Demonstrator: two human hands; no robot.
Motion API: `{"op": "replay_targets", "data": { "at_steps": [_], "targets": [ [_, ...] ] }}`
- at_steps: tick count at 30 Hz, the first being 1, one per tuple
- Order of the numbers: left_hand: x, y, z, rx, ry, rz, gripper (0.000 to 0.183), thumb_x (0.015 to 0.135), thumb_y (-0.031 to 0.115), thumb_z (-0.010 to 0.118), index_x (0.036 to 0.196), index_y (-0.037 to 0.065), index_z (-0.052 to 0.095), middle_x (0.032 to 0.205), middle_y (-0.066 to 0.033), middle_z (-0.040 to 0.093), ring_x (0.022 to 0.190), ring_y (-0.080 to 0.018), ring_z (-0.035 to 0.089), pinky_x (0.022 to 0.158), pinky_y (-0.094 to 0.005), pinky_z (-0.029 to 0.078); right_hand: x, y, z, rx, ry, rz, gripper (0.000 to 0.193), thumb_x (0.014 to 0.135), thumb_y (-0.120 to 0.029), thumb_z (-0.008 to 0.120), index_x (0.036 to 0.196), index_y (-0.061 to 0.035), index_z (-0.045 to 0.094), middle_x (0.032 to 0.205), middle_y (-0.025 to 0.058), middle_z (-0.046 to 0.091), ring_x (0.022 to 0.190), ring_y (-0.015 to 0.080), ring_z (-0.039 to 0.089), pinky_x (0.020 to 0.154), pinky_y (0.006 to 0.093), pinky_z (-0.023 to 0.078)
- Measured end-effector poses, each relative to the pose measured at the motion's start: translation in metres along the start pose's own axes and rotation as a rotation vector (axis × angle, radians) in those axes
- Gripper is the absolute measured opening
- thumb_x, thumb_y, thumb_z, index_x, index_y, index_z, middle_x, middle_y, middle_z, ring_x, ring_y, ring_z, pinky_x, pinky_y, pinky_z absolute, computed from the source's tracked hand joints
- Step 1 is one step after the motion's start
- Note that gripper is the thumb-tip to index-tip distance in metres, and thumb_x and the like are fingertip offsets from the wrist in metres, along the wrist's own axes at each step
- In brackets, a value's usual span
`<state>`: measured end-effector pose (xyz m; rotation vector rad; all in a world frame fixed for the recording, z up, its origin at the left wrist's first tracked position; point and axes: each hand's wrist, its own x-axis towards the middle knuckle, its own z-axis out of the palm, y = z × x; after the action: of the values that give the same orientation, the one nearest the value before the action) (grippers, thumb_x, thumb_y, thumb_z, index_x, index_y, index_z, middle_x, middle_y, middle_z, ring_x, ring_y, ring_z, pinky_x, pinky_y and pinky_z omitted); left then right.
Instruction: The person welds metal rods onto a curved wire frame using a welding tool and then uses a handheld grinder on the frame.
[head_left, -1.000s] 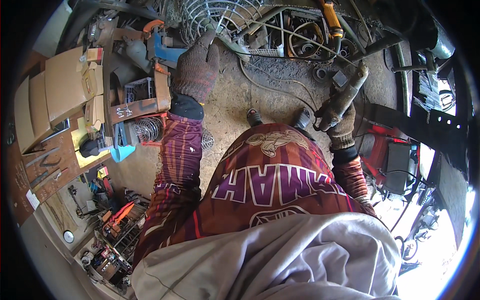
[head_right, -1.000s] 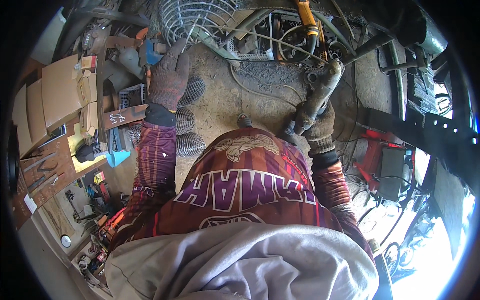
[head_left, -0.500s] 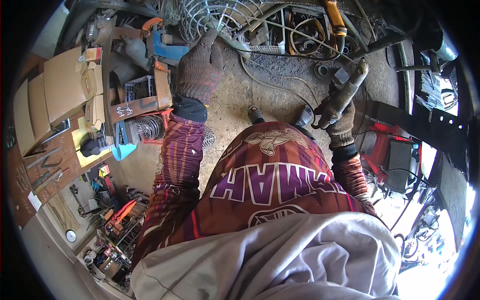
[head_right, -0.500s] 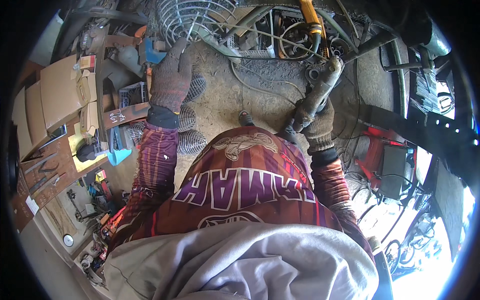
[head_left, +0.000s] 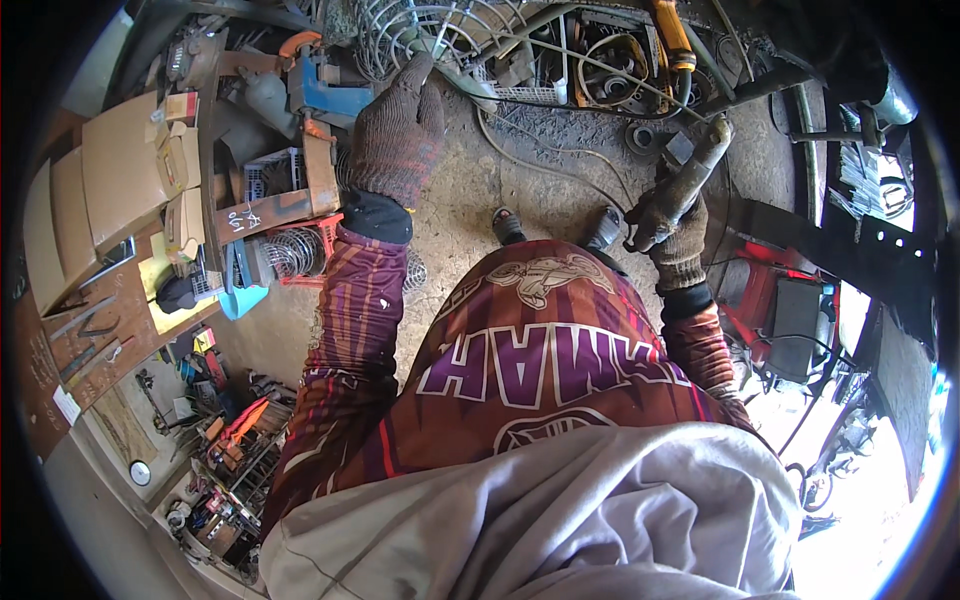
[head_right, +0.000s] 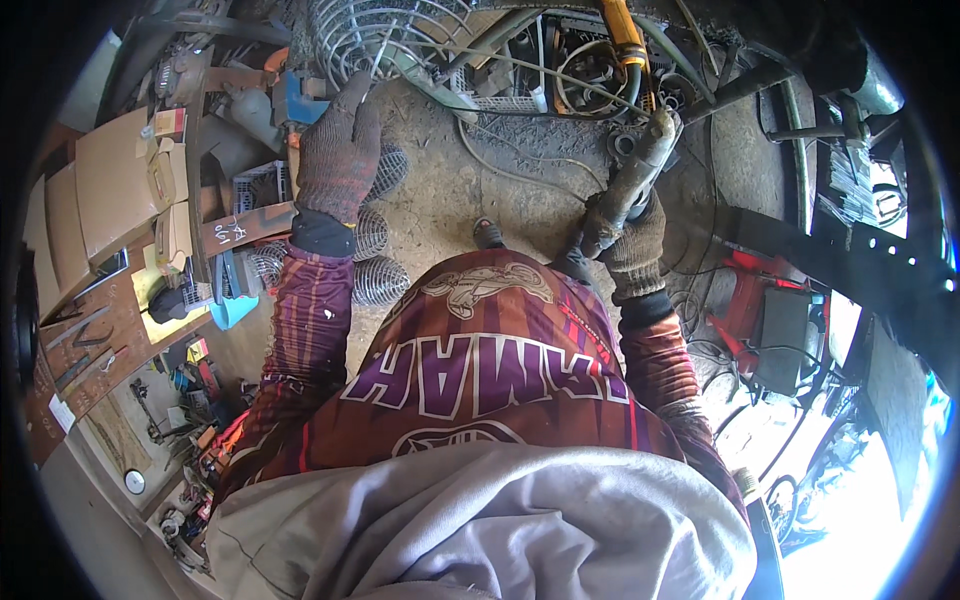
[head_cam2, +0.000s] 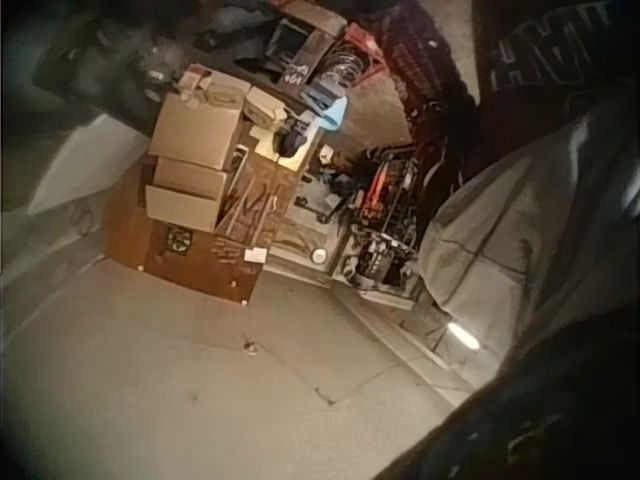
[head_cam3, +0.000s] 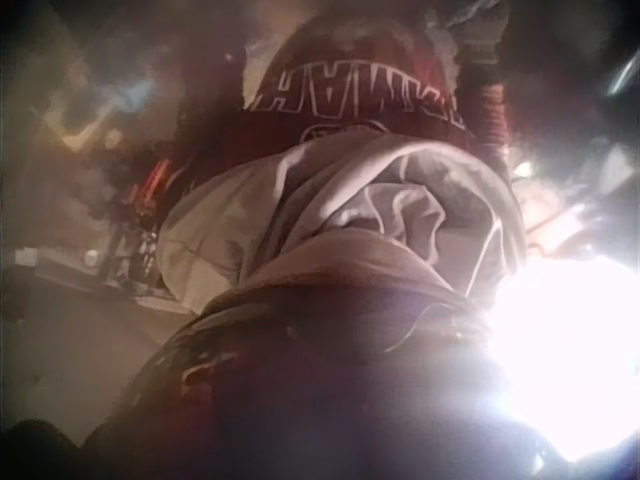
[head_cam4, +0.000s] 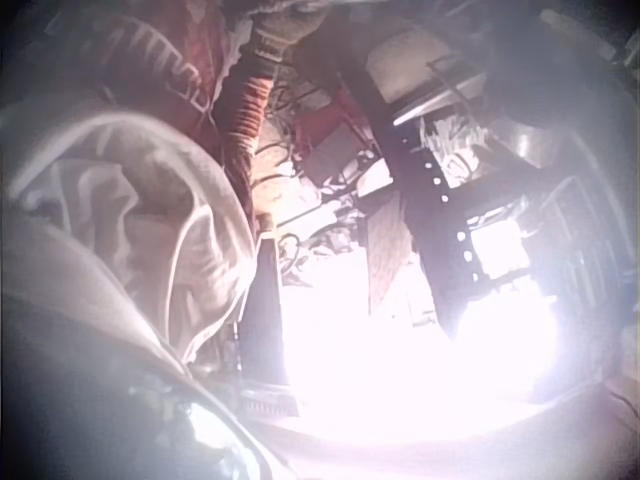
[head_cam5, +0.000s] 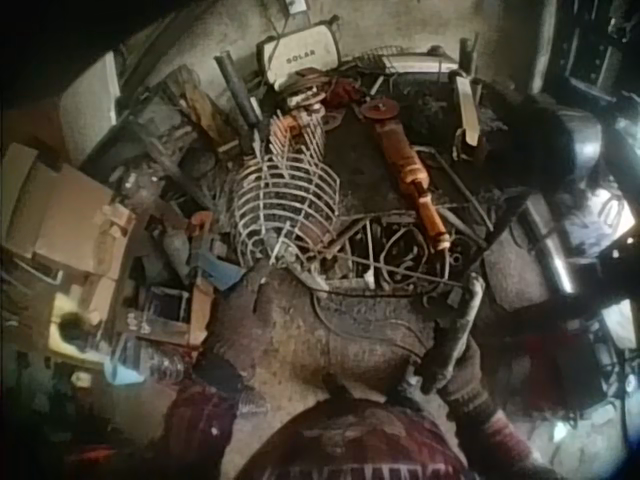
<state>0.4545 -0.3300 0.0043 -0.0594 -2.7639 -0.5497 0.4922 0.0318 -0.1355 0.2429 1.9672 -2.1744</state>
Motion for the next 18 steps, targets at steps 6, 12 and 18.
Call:
{"op": "replay_targets", "data": {
  "at_steps": [6, 12, 18],
  "targets": [
    [-0.001, -0.009, 0.005, -0.051, 0.064, 0.049, 0.035, 0.095, 0.018, 0.061, 0.13, 0.012, 0.059, 0.119, -0.0199, 0.067, 0.105, -0.0383, 0.066, 0.085, -0.042, 0.056, -0.001, 0.002, -0.002, -0.069, 0.016, -0.039, 0.043, 0.076, -0.024, 0.086, 0.107, -0.0055, 0.062, 0.096, 0.0022, 0.069, 0.087, 0.0137, 0.065, 0.08, 0.0317, 0.051],
    [0.0, -0.003, 0.003, -0.028, 0.034, 0.011, 0.036, 0.095, 0.014, 0.062, 0.13, 0.011, 0.058, 0.118, -0.0203, 0.067, 0.105, -0.0385, 0.066, 0.085, -0.0418, 0.055, -0.007, -0.01, 0.004, -0.306, -0.024, -0.246, 0.039, 0.083, -0.018, 0.078, 0.114, -0.0039, 0.058, 0.089, 0.0054, 0.07, 0.079, 0.0171, 0.069, 0.071, 0.0333, 0.056],
    [0.0, -0.013, 0.004, 0.056, 0.05, 0.128, 0.036, 0.094, 0.015, 0.063, 0.129, 0.01, 0.059, 0.118, -0.0207, 0.067, 0.103, -0.0392, 0.066, 0.084, -0.0422, 0.055, -0.01, -0.009, 0.01, -0.195, 0.02, -0.245, 0.047, 0.083, -0.019, 0.078, 0.12, -0.0019, 0.055, 0.093, 0.0076, 0.069, 0.082, 0.019, 0.069, 0.075, 0.0361, 0.057]
  ]
}}
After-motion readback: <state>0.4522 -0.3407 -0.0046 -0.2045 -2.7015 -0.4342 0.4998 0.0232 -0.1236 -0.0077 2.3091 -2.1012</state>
